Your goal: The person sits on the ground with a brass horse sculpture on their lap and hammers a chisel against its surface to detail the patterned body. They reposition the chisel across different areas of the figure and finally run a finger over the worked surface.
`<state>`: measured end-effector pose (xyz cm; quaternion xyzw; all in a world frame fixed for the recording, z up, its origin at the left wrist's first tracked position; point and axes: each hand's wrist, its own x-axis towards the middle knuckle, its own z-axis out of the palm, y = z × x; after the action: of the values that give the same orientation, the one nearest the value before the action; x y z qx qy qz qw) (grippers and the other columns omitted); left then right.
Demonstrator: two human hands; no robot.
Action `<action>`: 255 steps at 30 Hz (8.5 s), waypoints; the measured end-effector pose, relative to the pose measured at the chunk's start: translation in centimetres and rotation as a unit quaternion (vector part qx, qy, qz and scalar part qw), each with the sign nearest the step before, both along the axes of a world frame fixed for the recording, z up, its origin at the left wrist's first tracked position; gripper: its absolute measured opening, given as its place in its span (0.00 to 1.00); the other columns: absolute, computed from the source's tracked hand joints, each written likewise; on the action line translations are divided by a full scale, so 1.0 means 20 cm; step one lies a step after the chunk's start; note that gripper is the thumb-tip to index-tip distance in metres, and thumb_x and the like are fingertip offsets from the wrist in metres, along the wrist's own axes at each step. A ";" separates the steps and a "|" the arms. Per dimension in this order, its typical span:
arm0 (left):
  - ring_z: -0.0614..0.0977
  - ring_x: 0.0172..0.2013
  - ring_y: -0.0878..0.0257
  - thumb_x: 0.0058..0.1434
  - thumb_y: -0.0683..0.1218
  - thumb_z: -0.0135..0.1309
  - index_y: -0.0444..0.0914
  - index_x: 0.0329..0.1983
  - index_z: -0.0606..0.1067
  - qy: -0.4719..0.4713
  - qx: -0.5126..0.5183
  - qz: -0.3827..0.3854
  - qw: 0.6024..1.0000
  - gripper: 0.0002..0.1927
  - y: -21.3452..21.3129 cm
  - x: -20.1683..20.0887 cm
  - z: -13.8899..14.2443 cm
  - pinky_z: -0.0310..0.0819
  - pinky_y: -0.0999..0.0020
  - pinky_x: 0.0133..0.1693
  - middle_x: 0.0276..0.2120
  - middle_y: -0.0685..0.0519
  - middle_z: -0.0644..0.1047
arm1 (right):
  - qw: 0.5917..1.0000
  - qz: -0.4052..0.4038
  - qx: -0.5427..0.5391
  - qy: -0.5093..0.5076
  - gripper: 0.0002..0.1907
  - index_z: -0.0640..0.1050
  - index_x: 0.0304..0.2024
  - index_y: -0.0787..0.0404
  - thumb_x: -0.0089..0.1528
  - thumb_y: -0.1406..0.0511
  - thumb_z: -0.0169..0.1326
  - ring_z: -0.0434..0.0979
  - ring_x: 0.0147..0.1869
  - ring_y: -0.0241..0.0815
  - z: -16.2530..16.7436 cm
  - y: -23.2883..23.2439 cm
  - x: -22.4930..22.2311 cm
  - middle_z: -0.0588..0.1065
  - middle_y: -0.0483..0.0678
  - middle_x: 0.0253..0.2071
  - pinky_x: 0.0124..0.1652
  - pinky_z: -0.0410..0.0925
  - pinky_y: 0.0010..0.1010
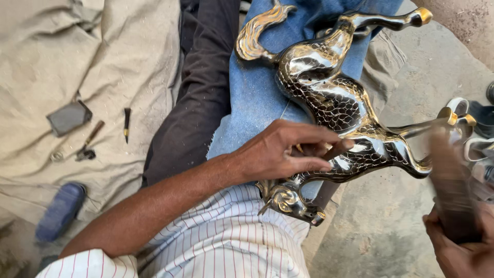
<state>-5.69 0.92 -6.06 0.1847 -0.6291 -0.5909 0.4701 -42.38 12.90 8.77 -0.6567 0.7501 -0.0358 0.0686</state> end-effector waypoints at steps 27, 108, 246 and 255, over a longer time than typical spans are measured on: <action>0.85 0.30 0.68 0.61 0.45 0.65 0.38 0.59 0.74 -0.068 0.116 0.150 0.979 0.23 0.07 -0.21 0.13 0.83 0.73 0.32 0.30 0.54 0.81 | 0.982 0.140 0.021 0.121 0.12 0.71 0.48 0.67 0.65 0.77 0.57 0.73 0.38 0.36 0.29 -0.60 0.26 0.71 0.48 0.34 0.43 0.71 0.27; 0.87 0.42 0.63 0.62 0.51 0.65 0.45 0.62 0.75 -0.019 -0.082 0.062 0.994 0.25 -0.01 -0.12 -0.03 0.85 0.67 0.44 0.49 0.55 0.83 | 0.998 0.013 -0.011 0.053 0.14 0.75 0.48 0.71 0.62 0.79 0.62 0.79 0.41 0.44 0.10 -0.12 -0.03 0.76 0.56 0.37 0.46 0.72 0.31; 0.83 0.33 0.67 0.59 0.45 0.65 0.39 0.60 0.77 -0.079 0.056 0.102 0.990 0.25 0.13 0.02 0.06 0.81 0.70 0.36 0.37 0.53 0.83 | 0.959 -0.162 0.193 -0.126 0.13 0.78 0.46 0.64 0.63 0.63 0.60 0.79 0.29 0.35 0.03 -0.42 0.07 0.76 0.47 0.30 0.33 0.72 0.31; 0.87 0.40 0.63 0.58 0.46 0.67 0.42 0.59 0.77 -0.093 0.008 0.019 0.995 0.24 0.13 0.01 0.15 0.83 0.67 0.41 0.46 0.51 0.84 | 0.986 -0.131 0.082 -0.063 0.18 0.74 0.47 0.66 0.60 0.67 0.67 0.80 0.29 0.47 0.13 -0.06 0.32 0.78 0.54 0.28 0.37 0.76 0.41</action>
<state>-5.54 3.61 -3.04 0.2549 -0.6615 -0.5672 0.4192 -36.06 11.74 11.33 -0.5417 0.8240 -0.0242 0.1643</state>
